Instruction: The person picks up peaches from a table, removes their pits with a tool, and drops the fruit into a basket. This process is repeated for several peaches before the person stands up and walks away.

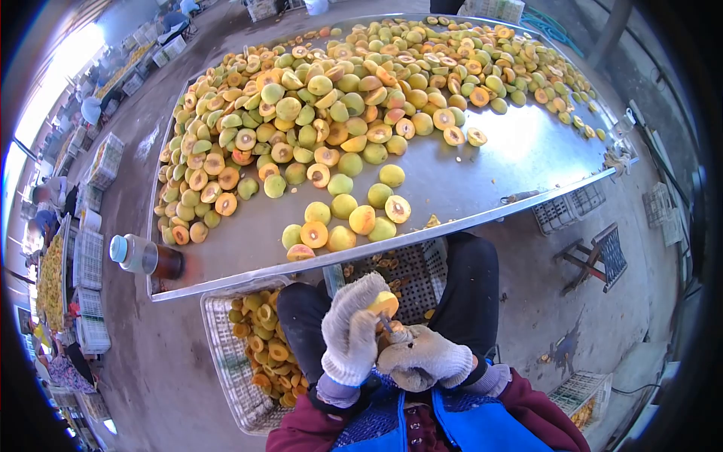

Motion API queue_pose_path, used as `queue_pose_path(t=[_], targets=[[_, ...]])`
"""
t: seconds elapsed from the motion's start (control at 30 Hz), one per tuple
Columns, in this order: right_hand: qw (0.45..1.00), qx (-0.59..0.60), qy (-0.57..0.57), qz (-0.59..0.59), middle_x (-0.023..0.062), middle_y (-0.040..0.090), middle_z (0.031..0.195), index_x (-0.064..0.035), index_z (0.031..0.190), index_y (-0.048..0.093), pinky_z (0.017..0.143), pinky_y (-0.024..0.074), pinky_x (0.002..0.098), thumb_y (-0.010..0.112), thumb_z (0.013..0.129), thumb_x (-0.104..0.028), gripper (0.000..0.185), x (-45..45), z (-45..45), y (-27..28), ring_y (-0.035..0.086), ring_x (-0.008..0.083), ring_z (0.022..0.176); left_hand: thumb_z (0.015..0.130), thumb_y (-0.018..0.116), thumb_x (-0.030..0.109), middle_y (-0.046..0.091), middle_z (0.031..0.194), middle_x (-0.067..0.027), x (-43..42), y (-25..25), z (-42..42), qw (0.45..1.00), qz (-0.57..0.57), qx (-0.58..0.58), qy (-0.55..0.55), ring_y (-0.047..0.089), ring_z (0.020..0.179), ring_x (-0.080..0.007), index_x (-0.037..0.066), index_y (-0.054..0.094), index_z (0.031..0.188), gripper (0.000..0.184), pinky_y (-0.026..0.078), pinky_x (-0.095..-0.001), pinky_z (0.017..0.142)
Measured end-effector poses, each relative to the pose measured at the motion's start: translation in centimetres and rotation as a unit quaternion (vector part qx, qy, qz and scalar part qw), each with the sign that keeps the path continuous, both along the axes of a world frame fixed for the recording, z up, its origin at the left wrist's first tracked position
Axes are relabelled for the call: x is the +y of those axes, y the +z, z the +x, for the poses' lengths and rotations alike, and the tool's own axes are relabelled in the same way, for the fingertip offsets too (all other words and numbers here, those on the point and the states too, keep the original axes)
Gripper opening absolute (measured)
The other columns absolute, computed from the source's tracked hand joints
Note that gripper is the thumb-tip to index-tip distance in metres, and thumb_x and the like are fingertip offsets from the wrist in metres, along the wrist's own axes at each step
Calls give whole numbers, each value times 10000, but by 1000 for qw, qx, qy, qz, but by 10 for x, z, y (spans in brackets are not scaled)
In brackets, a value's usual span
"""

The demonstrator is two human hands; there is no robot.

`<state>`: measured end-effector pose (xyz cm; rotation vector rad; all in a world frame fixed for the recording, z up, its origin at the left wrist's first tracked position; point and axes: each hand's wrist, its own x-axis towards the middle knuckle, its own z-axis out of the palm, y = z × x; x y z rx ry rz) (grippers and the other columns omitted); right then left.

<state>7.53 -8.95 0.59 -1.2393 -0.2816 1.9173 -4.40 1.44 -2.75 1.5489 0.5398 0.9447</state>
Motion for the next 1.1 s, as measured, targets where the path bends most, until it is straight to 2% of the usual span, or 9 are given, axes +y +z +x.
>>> queue_pose_path(t=[0.17,0.3,0.37,0.43,0.53,0.73,0.97,1.07,1.1], targets=[[1000,-6,-11,-9,7,547,569,-85,802,609,366,328,232,685,857,-229,172,-1,4,5,474,82,415,1008,450,344,564,1253,-197,4,7,-1,994,106,12,-20,577,1131,-300,-4,553,1267,445,463,-414,968],[996,59,65,1,3,539,560,-87,834,624,366,328,223,680,855,-228,154,-4,10,5,471,78,412,940,550,161,609,1202,-208,14,27,2,966,251,35,-47,646,1022,-337,19,614,1203,306,524,-379,853],[996,69,60,9,1,534,553,-88,843,629,364,324,219,679,853,-225,146,-8,6,-3,466,77,406,925,568,110,641,1145,-202,8,23,2,987,-94,82,-97,664,996,-281,9,618,1192,290,532,-344,824],[989,-2,30,147,14,560,611,-75,859,632,407,367,217,685,848,-211,146,-10,3,-14,503,80,462,920,579,86,668,1076,-184,5,23,7,989,-75,100,-75,665,968,-239,-18,621,1166,271,530,-316,808],[981,172,91,-2,25,594,720,-46,880,629,487,423,224,703,834,-191,169,-12,13,-20,546,82,563,920,583,88,678,1032,-159,0,23,7,986,-47,144,-70,665,907,-217,-34,627,1139,255,523,-299,791],[975,192,-14,108,9,596,738,-20,890,620,488,424,221,727,811,-164,196,-17,0,-25,531,72,561,918,589,91,676,983,-142,-11,18,9,969,-241,-36,-44,653,847,-190,-40,648,1088,223,515,-287,758],[982,174,2,69,21,605,757,-21,891,617,529,446,218,702,834,-177,187,-19,4,-34,556,82,597,927,579,81,695,990,-149,3,31,17,988,51,139,-50,680,881,-192,-27,658,1038,174,544,-309,750],[974,195,-30,113,20,604,745,-25,895,618,534,449,216,691,844,-189,187,-18,3,-26,564,84,601,947,578,158,693,973,-137,-3,27,15,990,-93,80,-64,678,864,-191,-20,647,1043,214,547,-306,750],[969,218,-36,108,22,604,759,-28,896,618,551,451,219,690,844,-190,185,-19,4,-26,567,86,621,960,565,214,690,960,-127,-4,27,14,966,-248,23,-74,675,858,-184,-17,637,1061,262,543,-296,748]])
